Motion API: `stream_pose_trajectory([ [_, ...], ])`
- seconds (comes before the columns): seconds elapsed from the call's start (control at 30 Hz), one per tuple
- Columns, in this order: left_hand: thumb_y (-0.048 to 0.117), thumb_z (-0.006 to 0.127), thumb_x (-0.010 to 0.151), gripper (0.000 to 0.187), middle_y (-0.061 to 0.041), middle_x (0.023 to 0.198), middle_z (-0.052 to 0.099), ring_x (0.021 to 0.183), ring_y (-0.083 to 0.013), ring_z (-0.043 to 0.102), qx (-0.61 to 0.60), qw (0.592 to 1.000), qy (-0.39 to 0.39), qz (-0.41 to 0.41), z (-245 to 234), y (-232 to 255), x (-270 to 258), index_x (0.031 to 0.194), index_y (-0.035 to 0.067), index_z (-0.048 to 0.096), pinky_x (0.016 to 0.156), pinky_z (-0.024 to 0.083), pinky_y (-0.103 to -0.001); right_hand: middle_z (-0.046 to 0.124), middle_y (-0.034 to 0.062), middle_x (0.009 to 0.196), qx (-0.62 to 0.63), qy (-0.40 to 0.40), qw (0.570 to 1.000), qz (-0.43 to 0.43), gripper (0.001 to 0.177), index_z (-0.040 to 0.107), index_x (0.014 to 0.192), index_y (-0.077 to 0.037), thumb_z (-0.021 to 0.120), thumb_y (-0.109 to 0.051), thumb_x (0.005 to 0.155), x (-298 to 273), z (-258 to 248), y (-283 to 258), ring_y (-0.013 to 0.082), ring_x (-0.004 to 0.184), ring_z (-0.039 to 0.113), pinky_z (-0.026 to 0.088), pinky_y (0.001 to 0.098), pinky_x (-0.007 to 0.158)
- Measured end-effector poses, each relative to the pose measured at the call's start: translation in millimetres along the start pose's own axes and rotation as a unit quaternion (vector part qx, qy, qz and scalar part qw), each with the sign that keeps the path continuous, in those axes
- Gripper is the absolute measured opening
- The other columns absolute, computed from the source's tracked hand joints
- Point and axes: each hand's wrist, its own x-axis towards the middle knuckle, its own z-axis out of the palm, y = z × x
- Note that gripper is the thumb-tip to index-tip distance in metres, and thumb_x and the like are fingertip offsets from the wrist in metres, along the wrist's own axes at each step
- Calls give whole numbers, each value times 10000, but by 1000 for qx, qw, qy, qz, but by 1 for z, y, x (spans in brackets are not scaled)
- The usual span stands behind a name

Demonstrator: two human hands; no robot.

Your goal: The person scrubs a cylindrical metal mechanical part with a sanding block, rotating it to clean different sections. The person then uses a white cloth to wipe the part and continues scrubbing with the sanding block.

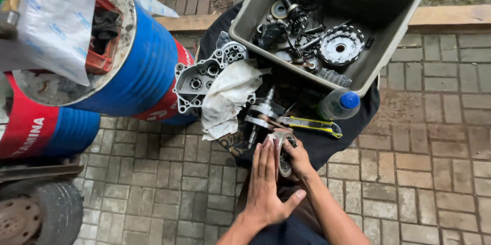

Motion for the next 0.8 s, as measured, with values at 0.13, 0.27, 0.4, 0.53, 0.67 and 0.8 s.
stream_pose_trajectory([
  [0.13,577,550,931,917,-197,1666,305,1554,-412,284,6,1000,27,10,-11,-5,28,1575,-22,292,1287,189,-535,704,67,1274,-124,-41,989,-70,583,686,1275,-44,654,-503,917,13,-35,49,173,1208,606,394,325,1124],
  [0.27,606,531,925,972,-220,1687,208,1579,-447,164,7,1000,4,-5,-4,-6,7,1595,-13,197,1283,124,-561,691,58,1160,-41,-34,997,-54,645,666,1297,-23,711,-499,863,5,-6,9,150,1070,601,423,292,987],
  [0.4,645,517,889,1022,-141,1728,155,1607,-394,91,14,997,-47,-54,-10,-15,20,1633,46,152,1258,44,-595,730,15,1096,-118,45,992,20,500,739,1221,-72,669,-450,901,19,-37,60,103,987,602,487,266,919],
  [0.53,547,564,933,931,-230,1674,262,1575,-475,184,-33,999,11,-9,-10,-15,18,1594,-16,228,1264,144,-593,712,10,1144,-55,0,998,-31,566,706,1284,-68,705,-462,877,9,-15,28,112,1017,606,449,264,968],
  [0.67,638,542,881,1081,-186,1732,38,1607,-399,-2,5,994,-76,-83,-10,-2,10,1629,28,57,1256,20,-588,714,58,1135,-24,36,999,14,567,695,1273,-18,701,-427,880,-1,-11,24,137,1013,617,470,277,940],
  [0.8,639,454,908,928,-57,1727,202,1610,-352,100,6,995,-81,-55,-25,-1,50,1631,105,223,1225,35,-655,617,94,1446,-126,-12,990,-58,560,628,1370,-57,675,-392,923,14,-20,41,180,1350,528,358,356,1179],
])
